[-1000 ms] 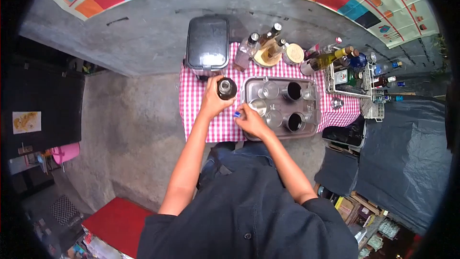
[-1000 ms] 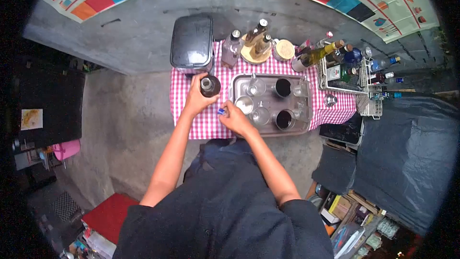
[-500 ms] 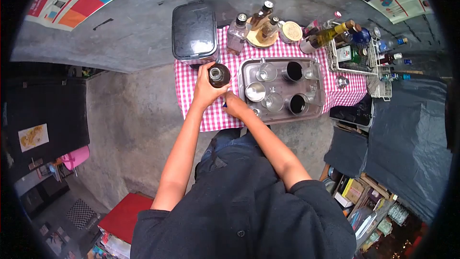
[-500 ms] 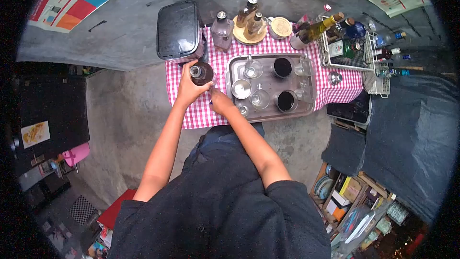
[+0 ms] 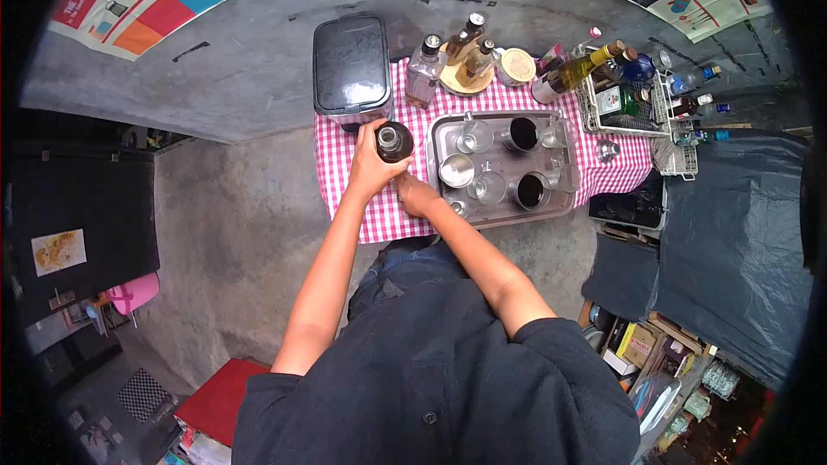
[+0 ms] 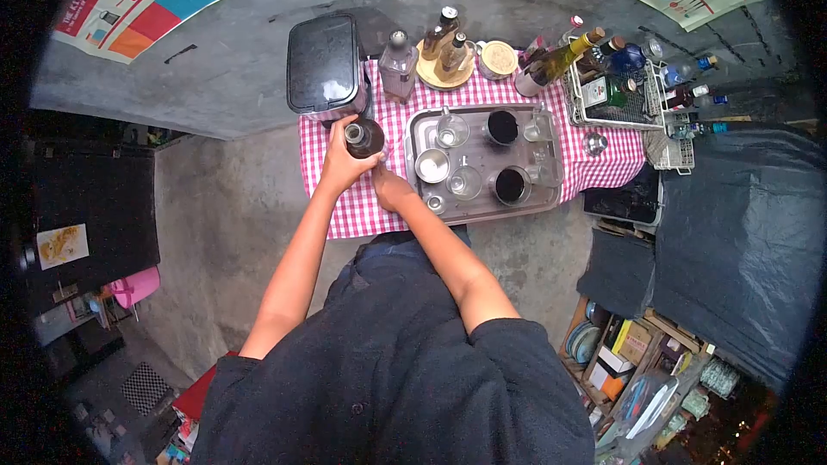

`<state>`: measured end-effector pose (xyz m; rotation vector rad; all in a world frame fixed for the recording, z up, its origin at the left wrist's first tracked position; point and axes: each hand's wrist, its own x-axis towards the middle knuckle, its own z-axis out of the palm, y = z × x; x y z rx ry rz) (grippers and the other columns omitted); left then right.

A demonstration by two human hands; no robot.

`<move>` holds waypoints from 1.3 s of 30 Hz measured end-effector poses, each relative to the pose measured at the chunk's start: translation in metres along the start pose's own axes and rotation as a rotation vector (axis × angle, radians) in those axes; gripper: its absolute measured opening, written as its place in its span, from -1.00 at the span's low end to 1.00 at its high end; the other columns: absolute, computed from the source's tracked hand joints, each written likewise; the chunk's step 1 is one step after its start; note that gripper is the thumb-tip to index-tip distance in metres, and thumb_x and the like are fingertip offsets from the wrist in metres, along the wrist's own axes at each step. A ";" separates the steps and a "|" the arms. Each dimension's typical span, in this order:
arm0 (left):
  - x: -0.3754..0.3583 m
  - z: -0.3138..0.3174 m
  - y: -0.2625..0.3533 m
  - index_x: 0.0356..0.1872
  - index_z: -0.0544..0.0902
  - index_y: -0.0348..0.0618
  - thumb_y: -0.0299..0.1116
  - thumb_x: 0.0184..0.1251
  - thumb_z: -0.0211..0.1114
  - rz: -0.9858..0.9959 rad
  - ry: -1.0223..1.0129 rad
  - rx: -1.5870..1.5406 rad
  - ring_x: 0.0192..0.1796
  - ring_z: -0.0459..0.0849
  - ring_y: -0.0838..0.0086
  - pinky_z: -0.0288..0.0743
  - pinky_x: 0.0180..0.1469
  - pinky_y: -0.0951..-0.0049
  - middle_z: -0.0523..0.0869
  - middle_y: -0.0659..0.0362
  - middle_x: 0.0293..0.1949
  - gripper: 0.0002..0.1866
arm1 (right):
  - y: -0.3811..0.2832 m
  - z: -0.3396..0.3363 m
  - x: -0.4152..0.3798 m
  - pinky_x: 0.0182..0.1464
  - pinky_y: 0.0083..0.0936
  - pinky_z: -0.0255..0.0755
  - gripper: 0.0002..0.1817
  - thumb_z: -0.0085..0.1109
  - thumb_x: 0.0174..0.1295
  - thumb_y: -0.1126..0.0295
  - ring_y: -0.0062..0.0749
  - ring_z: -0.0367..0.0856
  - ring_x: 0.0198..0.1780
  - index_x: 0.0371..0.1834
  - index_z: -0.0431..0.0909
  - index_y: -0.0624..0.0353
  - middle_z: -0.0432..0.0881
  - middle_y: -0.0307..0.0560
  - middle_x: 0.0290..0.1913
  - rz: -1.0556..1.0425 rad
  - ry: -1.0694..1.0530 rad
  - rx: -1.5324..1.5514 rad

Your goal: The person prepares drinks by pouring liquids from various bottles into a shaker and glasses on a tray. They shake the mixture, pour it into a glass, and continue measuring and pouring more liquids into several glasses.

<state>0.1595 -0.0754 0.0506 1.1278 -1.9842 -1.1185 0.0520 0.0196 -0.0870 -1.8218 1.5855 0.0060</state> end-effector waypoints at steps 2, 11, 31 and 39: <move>0.000 0.001 -0.003 0.23 0.42 -0.25 -0.25 -0.22 0.66 0.020 0.001 -0.009 0.20 0.57 0.06 0.49 0.25 0.18 0.51 -0.05 0.14 -0.11 | -0.004 -0.007 -0.005 0.24 -0.19 0.51 -0.29 -0.05 0.25 0.49 0.10 0.55 0.23 0.48 0.04 0.54 0.18 0.47 0.47 0.014 0.058 -0.032; 0.000 0.000 -0.003 0.27 0.40 -0.23 -0.20 -0.22 0.69 0.003 -0.023 0.039 0.22 0.56 0.07 0.49 0.25 0.17 0.51 -0.05 0.16 -0.06 | -0.025 -0.043 -0.025 0.08 -0.08 0.55 -0.31 0.08 0.16 0.54 0.14 0.64 0.05 0.41 0.14 0.39 0.44 0.38 0.24 0.114 -0.020 0.045; -0.007 0.009 0.009 0.27 0.41 -0.30 -0.18 -0.09 0.66 -0.029 0.140 0.112 0.23 0.52 0.02 0.42 0.29 0.15 0.46 -0.09 0.19 -0.12 | 0.016 -0.135 -0.234 0.09 -0.20 0.50 -0.56 0.19 0.30 0.36 -0.01 0.68 -0.06 0.19 0.43 0.32 0.59 0.21 0.08 0.293 0.361 0.488; 0.004 0.029 0.023 0.08 0.63 -0.20 -0.21 0.13 0.53 -0.190 0.334 0.100 0.11 0.63 0.11 0.48 0.19 0.21 0.60 0.00 0.03 -0.49 | 0.050 -0.173 -0.205 0.10 -0.21 0.50 -0.59 0.18 0.31 0.36 -0.05 0.68 -0.02 0.17 0.43 0.30 0.58 0.20 0.10 0.130 0.350 0.462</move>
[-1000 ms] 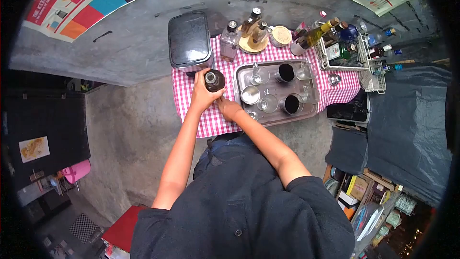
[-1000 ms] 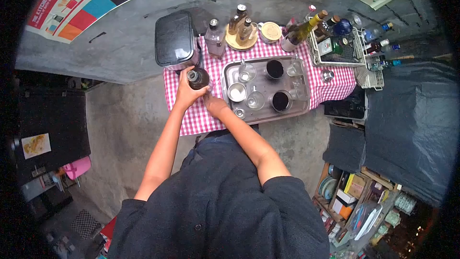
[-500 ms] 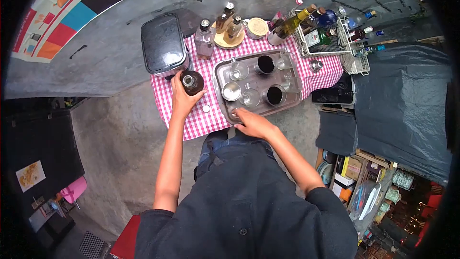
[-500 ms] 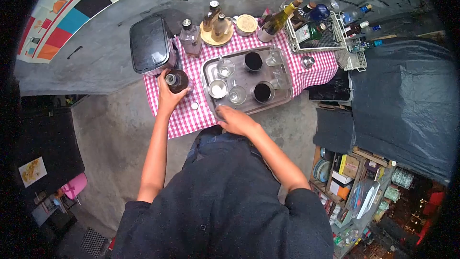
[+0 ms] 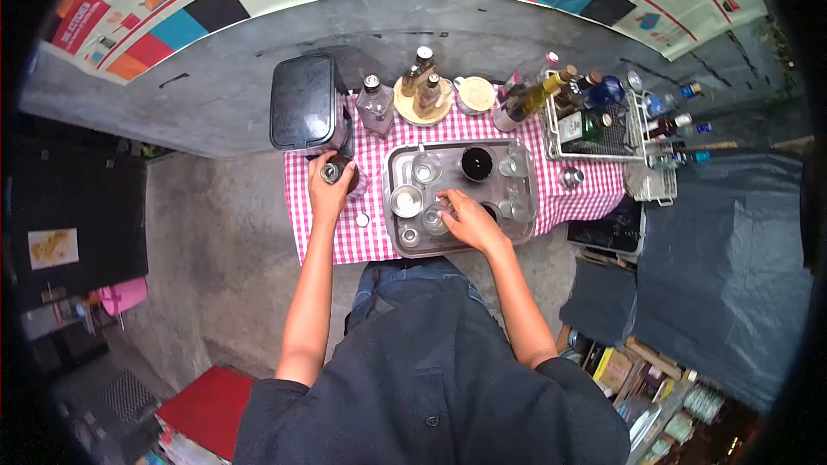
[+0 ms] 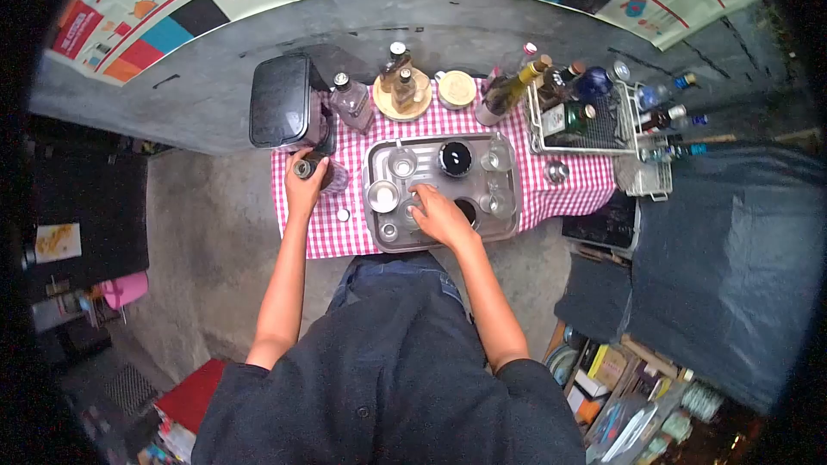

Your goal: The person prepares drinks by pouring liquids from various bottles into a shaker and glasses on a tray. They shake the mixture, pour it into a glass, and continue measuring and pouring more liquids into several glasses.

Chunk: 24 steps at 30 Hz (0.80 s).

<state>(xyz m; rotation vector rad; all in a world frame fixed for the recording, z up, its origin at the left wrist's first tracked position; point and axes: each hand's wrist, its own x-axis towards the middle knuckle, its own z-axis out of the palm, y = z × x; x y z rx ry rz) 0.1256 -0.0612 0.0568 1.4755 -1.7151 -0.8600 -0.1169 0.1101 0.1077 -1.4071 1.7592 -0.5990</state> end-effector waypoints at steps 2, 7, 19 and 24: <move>0.001 0.003 0.004 0.02 0.66 -0.19 -0.22 0.18 0.49 -0.021 0.015 0.001 0.08 0.65 0.15 0.49 0.16 0.24 0.63 0.03 -0.01 -0.58 | 0.003 -0.003 0.007 0.09 -0.21 0.50 -0.60 0.18 0.31 0.36 -0.05 0.68 -0.03 0.16 0.43 0.30 0.58 0.19 0.10 -0.038 -0.024 -0.014; -0.002 0.006 0.005 -0.07 0.73 -0.20 -0.31 0.22 0.43 0.003 0.112 -0.030 0.04 0.69 0.21 0.51 0.13 0.31 0.70 0.05 -0.05 -0.71 | 0.007 0.001 0.017 0.06 -0.20 0.52 -0.61 0.18 0.31 0.37 -0.05 0.70 -0.07 0.16 0.43 0.30 0.59 0.17 0.09 -0.141 -0.099 0.007; -0.001 0.000 0.005 -0.20 0.75 -0.31 -0.44 0.17 0.38 -0.016 0.204 -0.096 -0.05 0.74 0.33 0.53 0.10 0.40 0.78 0.09 -0.15 -0.80 | -0.010 0.014 0.033 0.07 -0.26 0.51 -0.57 0.21 0.30 0.39 -0.13 0.68 -0.05 0.21 0.42 0.26 0.61 0.13 0.05 -0.227 -0.218 0.141; 0.010 -0.026 0.003 -0.17 0.76 -0.32 -0.44 0.18 0.35 -0.047 0.080 -0.135 -0.02 0.73 0.34 0.51 0.13 0.40 0.78 0.06 -0.14 -0.77 | -0.038 0.030 0.054 0.22 -0.13 0.45 -0.30 0.29 0.23 0.26 0.08 0.53 0.22 0.39 0.20 0.21 0.41 0.20 0.26 -0.339 -0.231 0.047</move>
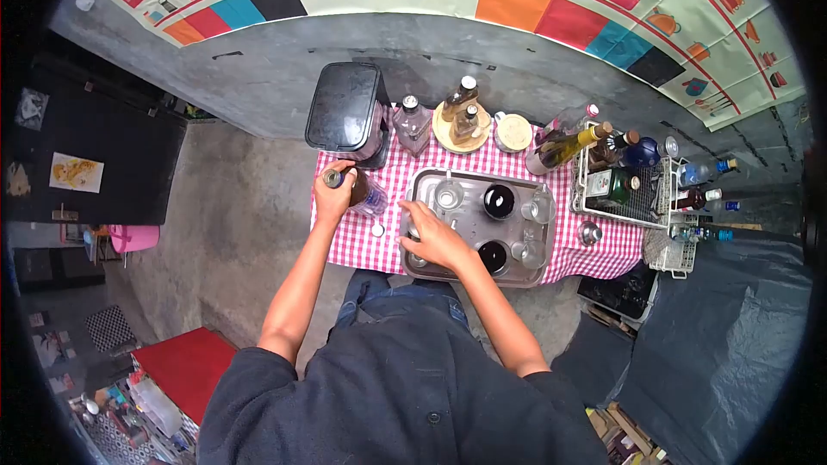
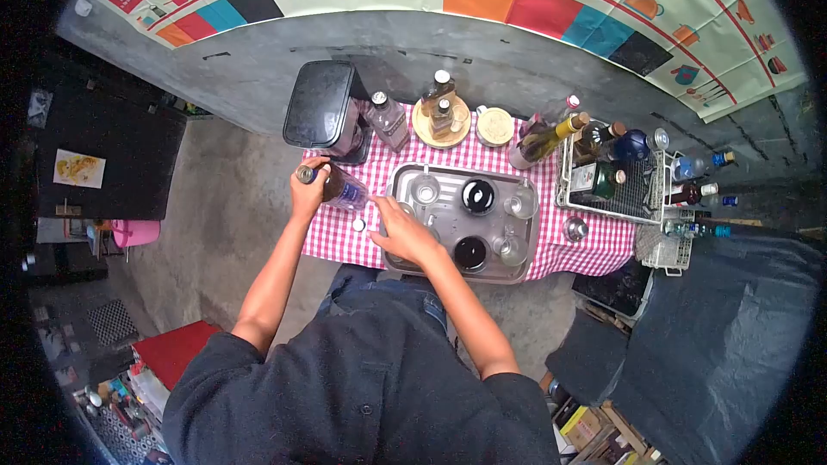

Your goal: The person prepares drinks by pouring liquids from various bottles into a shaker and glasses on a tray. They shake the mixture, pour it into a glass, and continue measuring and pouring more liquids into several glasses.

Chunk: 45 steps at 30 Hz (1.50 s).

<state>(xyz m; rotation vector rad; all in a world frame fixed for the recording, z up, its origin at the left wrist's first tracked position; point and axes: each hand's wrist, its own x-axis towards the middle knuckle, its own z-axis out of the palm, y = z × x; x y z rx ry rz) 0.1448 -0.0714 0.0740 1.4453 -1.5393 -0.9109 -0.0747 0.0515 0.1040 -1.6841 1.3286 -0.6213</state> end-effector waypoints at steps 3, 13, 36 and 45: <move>0.007 -0.024 0.016 -0.19 0.77 -0.31 -0.44 0.16 0.35 -0.005 -0.031 -0.045 -0.03 0.73 0.33 0.52 0.12 0.37 0.78 0.06 -0.17 -0.78 | -0.025 0.000 0.025 0.33 -0.10 0.39 -0.01 0.45 0.10 0.15 0.20 0.39 0.35 0.50 0.05 0.26 0.28 0.28 0.38 0.002 -0.004 -0.055; 0.027 -0.122 0.141 -0.22 0.77 -0.35 -0.40 0.06 0.30 0.224 -0.591 -0.265 -0.04 0.72 0.31 0.52 0.13 0.33 0.78 0.02 -0.18 -0.71 | -0.112 0.028 0.064 0.48 -0.12 0.23 0.43 0.73 -0.37 -0.03 0.06 0.19 0.53 0.57 -0.06 0.18 0.14 0.19 0.50 -0.223 0.158 0.122; -0.040 -0.067 0.237 0.38 0.34 -0.31 -0.09 0.36 0.30 0.383 -0.964 -0.710 0.36 0.46 0.28 0.24 0.45 0.24 0.53 -0.03 0.26 -0.30 | -0.099 0.029 -0.061 0.28 -0.32 0.47 0.06 0.74 -0.51 0.13 -0.24 0.66 0.12 0.21 0.46 0.32 0.67 0.05 0.09 -0.220 0.786 0.487; -0.119 0.001 0.034 0.02 0.55 -0.24 -0.53 0.30 0.31 -0.027 -0.545 -0.098 -0.04 0.64 0.50 0.55 0.01 0.41 0.66 0.15 -0.13 -0.72 | -0.046 -0.022 -0.135 0.18 -0.34 0.54 -0.09 0.69 -0.34 0.18 -0.32 0.69 0.05 0.13 0.50 0.42 0.69 0.02 0.03 -0.183 0.778 0.581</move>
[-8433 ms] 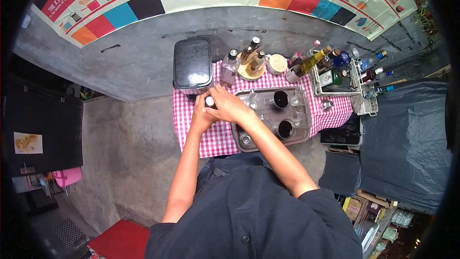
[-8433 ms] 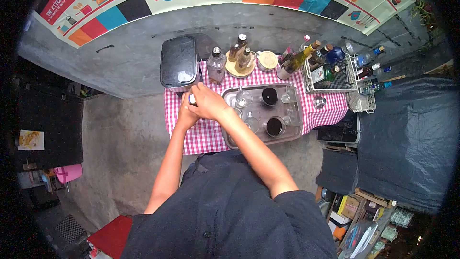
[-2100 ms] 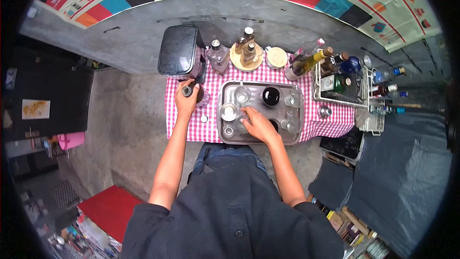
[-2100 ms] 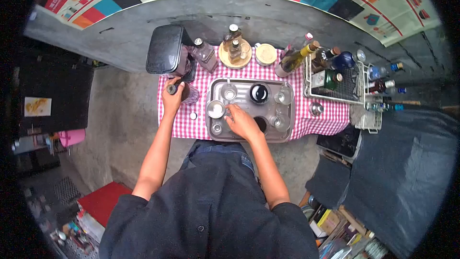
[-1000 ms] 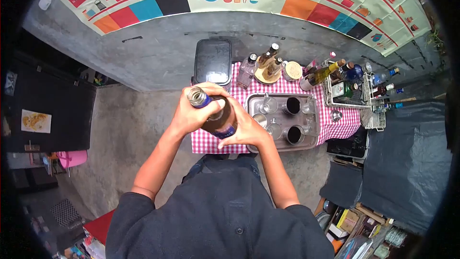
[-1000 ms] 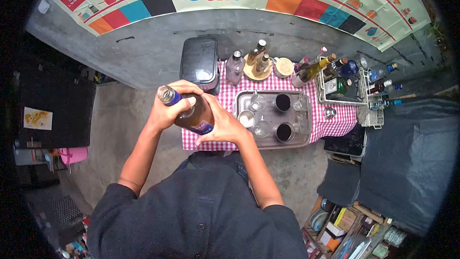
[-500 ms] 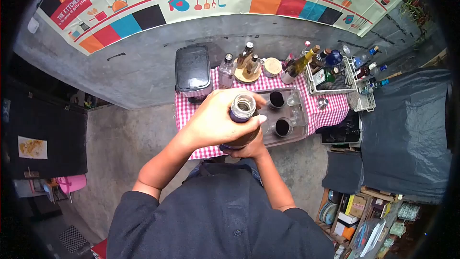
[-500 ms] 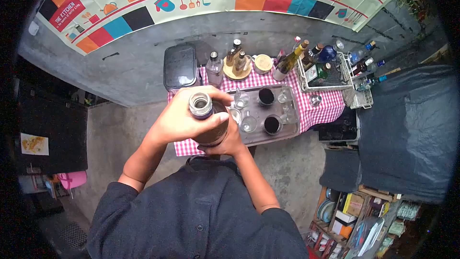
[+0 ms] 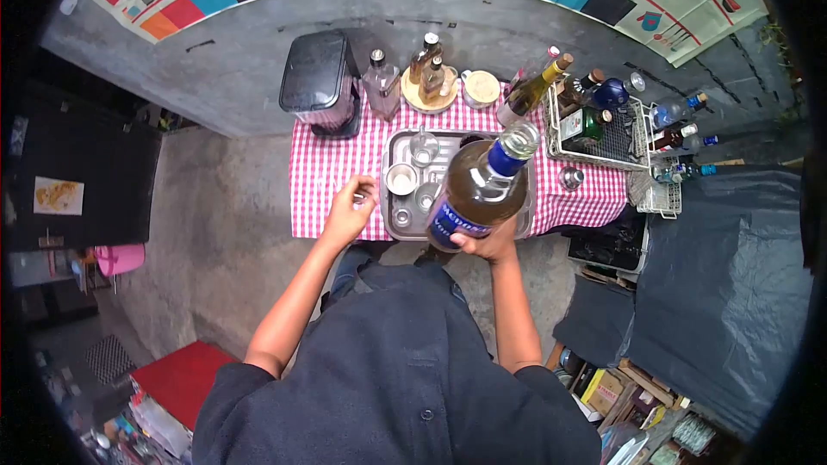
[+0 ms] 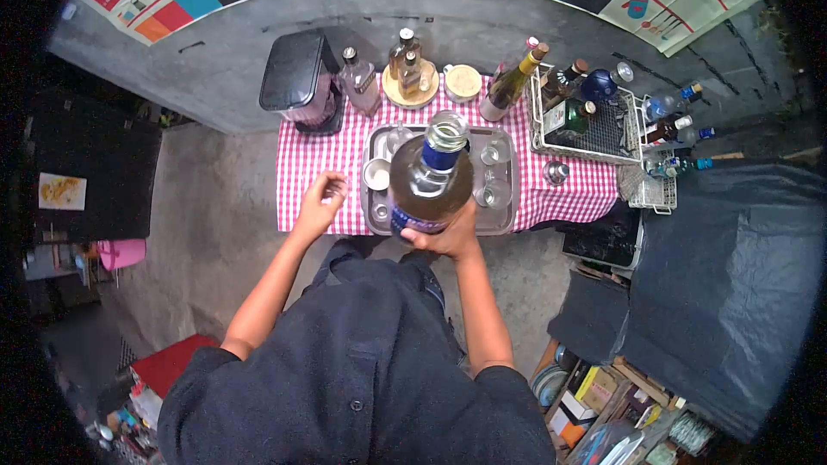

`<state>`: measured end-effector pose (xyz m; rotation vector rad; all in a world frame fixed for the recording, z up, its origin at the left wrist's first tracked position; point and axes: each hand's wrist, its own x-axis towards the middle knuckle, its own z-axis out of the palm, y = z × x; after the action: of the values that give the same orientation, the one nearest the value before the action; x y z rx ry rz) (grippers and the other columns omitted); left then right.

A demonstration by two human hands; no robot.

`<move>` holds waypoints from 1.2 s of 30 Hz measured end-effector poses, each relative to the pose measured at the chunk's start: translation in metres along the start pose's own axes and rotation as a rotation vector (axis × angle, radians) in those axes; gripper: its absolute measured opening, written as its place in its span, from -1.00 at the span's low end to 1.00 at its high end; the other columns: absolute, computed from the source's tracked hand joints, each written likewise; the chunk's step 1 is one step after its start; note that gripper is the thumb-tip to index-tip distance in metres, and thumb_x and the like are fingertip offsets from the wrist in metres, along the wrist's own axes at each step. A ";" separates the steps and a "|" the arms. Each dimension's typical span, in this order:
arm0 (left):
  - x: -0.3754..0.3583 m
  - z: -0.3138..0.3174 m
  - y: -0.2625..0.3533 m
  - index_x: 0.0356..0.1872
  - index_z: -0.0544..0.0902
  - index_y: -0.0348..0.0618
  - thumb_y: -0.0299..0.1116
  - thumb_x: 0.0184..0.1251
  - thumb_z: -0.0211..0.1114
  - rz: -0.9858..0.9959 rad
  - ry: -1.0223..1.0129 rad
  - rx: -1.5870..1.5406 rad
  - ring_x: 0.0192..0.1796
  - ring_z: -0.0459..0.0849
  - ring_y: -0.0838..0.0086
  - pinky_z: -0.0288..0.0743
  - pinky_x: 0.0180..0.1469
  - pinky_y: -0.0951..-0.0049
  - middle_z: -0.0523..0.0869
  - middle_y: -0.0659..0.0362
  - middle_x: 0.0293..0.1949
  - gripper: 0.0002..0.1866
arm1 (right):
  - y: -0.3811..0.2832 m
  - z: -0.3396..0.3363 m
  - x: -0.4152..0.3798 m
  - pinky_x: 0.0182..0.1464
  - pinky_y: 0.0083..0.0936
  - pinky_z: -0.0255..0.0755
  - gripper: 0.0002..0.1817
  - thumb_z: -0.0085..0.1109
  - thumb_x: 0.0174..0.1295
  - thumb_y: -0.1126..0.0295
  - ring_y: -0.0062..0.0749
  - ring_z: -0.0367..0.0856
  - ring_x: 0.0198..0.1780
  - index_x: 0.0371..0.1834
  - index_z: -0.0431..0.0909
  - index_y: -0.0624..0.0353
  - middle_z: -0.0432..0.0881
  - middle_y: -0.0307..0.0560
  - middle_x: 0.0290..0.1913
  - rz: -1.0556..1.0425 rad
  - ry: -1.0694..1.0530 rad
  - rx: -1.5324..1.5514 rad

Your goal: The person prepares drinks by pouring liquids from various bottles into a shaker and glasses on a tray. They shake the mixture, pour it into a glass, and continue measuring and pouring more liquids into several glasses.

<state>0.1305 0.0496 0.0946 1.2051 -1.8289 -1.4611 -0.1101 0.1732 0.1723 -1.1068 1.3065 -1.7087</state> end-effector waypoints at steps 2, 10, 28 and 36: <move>-0.014 0.020 -0.042 0.06 0.53 -0.25 -0.45 0.18 0.42 -0.022 -0.073 0.180 -0.03 0.66 0.30 0.54 0.06 0.32 0.65 0.02 -0.12 -0.58 | 0.005 -0.020 -0.005 0.17 -0.34 0.55 -0.10 0.69 -0.35 0.19 -0.31 0.69 0.04 0.12 0.51 0.42 0.70 0.02 0.00 0.068 0.000 -0.008; -0.018 0.087 -0.091 0.26 0.37 -0.33 -0.30 -0.02 0.58 0.015 -0.040 0.496 0.23 0.50 -0.07 0.45 0.24 0.11 0.48 -0.16 0.15 -0.20 | 0.011 -0.056 -0.012 0.14 -0.38 0.55 -0.14 0.68 -0.31 0.23 -0.32 0.69 0.03 0.12 0.51 0.40 0.70 0.02 0.01 0.055 -0.009 0.030; -0.042 0.085 -0.063 0.07 0.48 -0.28 -0.50 0.03 0.45 0.100 0.348 0.245 0.08 0.64 0.02 0.50 0.15 0.18 0.62 -0.09 0.03 -0.48 | 0.028 -0.076 -0.024 0.32 -0.30 0.39 0.13 0.71 -0.36 0.15 -0.28 0.55 0.22 0.34 0.29 0.37 0.57 0.06 0.18 0.169 -0.295 -0.099; -0.020 0.025 0.099 0.18 0.49 -0.25 -0.74 0.06 0.32 0.297 0.210 -0.121 0.23 0.57 0.39 0.43 0.33 0.39 0.56 0.10 0.14 -0.43 | 0.025 -0.059 0.005 0.37 -0.32 0.33 0.17 0.71 -0.38 0.18 -0.32 0.51 0.27 0.40 0.27 0.32 0.55 0.00 0.23 0.246 -0.537 -0.051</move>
<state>0.0875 0.0828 0.1835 0.9426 -1.6694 -1.2122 -0.1659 0.1842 0.1421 -1.2637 1.0887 -1.1010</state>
